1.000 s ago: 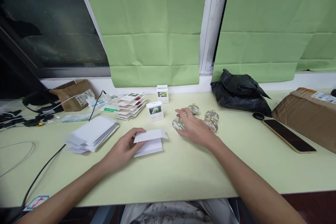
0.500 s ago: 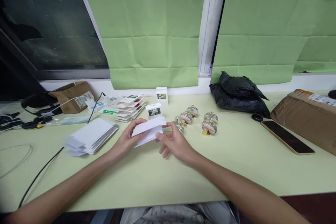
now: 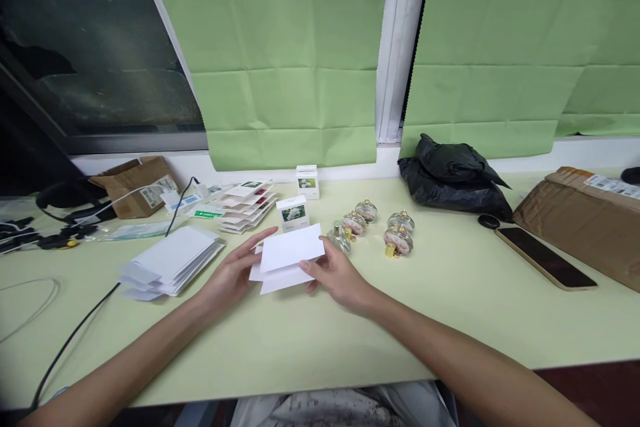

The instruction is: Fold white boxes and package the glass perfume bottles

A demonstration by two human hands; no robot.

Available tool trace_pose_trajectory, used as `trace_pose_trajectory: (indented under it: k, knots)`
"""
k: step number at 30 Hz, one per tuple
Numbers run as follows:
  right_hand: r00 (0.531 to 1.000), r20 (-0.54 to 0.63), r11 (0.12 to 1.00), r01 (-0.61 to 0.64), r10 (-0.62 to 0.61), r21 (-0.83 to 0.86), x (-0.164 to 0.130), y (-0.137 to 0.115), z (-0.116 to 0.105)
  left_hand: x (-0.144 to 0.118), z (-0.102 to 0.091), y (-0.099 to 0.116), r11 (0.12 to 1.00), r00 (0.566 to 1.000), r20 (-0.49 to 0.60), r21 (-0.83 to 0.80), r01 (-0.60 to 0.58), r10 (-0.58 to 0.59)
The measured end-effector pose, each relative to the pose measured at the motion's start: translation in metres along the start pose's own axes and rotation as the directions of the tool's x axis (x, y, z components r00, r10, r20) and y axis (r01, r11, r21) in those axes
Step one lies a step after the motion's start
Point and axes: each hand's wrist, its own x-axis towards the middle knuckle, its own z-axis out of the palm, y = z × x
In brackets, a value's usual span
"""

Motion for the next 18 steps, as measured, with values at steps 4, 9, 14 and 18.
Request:
trace_pose_trajectory:
  k: [4,9,14,18]
  knots:
    - [1.0,0.013,1.0,0.003,-0.003,-0.025,-0.0008,0.0026,-0.0005,0.0013,-0.0066,0.0021,0.998,1.0,0.008,-0.068,0.008,-0.008]
    - [0.999,-0.034,0.997,0.004,-0.007,-0.079,-0.0014,0.001,0.0,0.0001,-0.0069,-0.0002,0.999,0.999,0.054,0.051,-0.002,-0.001]
    - [0.997,-0.058,0.994,0.05,-0.056,-0.096,-0.0009,-0.0021,0.0006,0.0005,-0.0062,-0.0008,0.994,0.992,0.124,0.108,-0.03,0.017]
    - [0.996,-0.034,0.986,0.078,-0.084,-0.146,-0.0011,-0.0042,0.0003,0.0023,-0.0066,-0.0024,0.981,0.992,0.107,0.178,-0.081,0.063]
